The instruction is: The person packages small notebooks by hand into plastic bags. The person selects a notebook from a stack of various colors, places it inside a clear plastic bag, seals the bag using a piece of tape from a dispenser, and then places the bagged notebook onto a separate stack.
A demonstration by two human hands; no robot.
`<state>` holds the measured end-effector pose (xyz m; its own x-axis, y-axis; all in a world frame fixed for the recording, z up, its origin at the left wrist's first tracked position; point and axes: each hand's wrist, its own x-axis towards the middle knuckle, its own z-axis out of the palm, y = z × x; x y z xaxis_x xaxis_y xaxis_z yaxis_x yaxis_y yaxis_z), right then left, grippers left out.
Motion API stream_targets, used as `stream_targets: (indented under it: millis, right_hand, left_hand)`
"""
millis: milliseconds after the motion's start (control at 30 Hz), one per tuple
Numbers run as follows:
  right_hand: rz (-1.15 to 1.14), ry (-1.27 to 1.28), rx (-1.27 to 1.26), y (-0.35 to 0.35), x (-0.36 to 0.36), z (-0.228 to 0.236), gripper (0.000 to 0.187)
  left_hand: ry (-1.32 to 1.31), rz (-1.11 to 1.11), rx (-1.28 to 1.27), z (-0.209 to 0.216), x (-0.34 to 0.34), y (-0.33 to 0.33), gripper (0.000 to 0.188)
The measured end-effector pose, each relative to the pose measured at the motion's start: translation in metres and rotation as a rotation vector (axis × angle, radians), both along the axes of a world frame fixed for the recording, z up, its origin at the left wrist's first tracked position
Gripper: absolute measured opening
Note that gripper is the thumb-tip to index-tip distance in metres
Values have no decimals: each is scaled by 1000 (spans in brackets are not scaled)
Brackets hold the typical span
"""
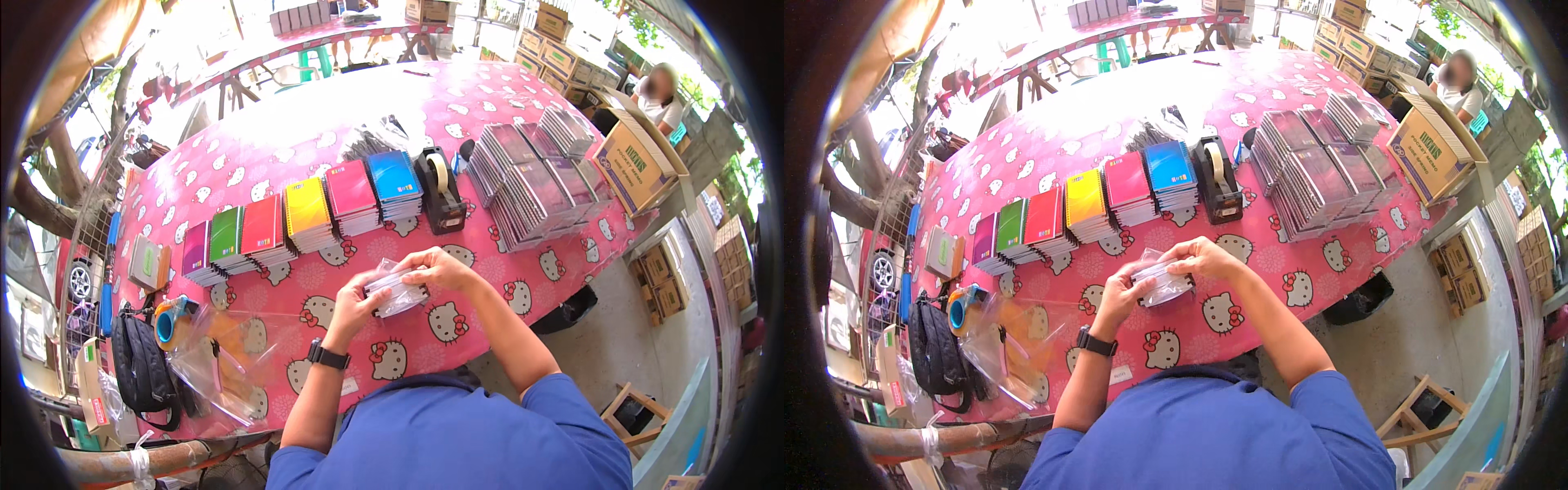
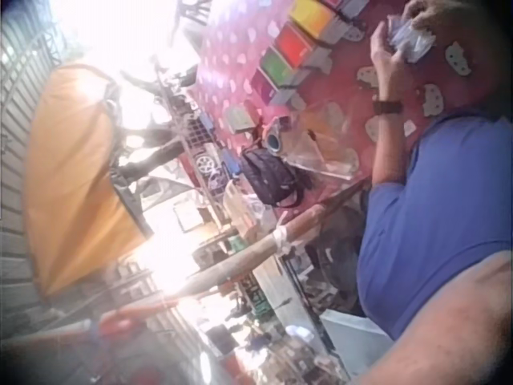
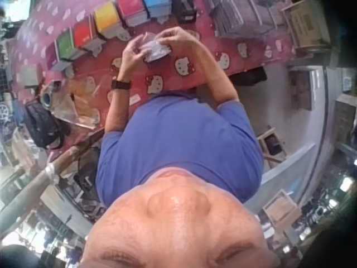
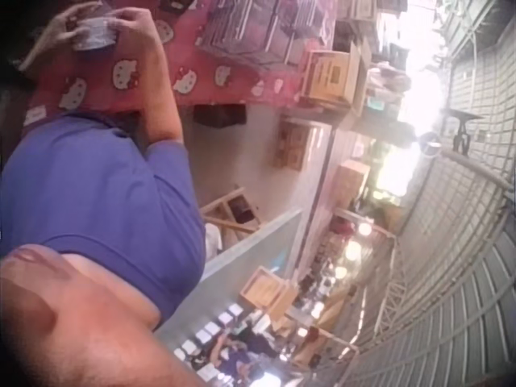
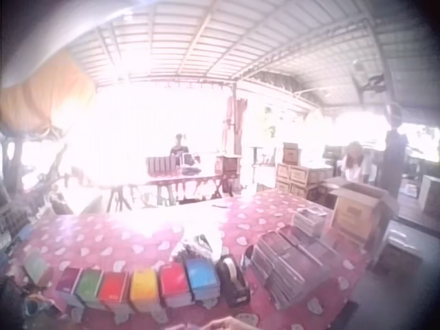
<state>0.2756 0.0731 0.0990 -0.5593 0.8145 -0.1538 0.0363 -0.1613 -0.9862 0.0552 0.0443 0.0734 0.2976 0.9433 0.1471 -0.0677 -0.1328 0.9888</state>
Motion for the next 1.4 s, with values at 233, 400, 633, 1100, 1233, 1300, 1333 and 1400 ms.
stream_targets:
  millis: [233, 400, 633, 1100, 1233, 1300, 1333, 1400]
  right_hand:
    - [-186, -14, 414, -25, -19, 7, 21]
    - [-17, -65, 597, -36, 7, 7, 48]
    - [-327, -469, 1141, -69, -20, -1, 36]
    - [-670, -515, 1111, -87, -51, 3, 8]
    - [-664, -527, 1046, -93, -51, 5, 14]
    - [-678, -563, 1059, -95, -53, 15, 18]
    - [-681, -593, 1102, -96, -54, 19, 17]
    - [-658, -583, 1020, -90, -50, 19, 16]
  left_hand:
    - [17, -143, -60, 8, -5, 17, 39]
    - [440, -260, 390, 47, -12, 1, 95]
    - [560, 84, 678, 13, 0, -28, 39]
    - [151, 205, 431, 7, 10, -32, 24]
    - [-29, 167, 333, -5, 13, -38, 43]
    - [-142, 197, 234, -7, 17, -42, 59]
    - [-135, 222, 241, -4, 21, -43, 65]
    - [-135, 215, 280, -8, 22, -41, 65]
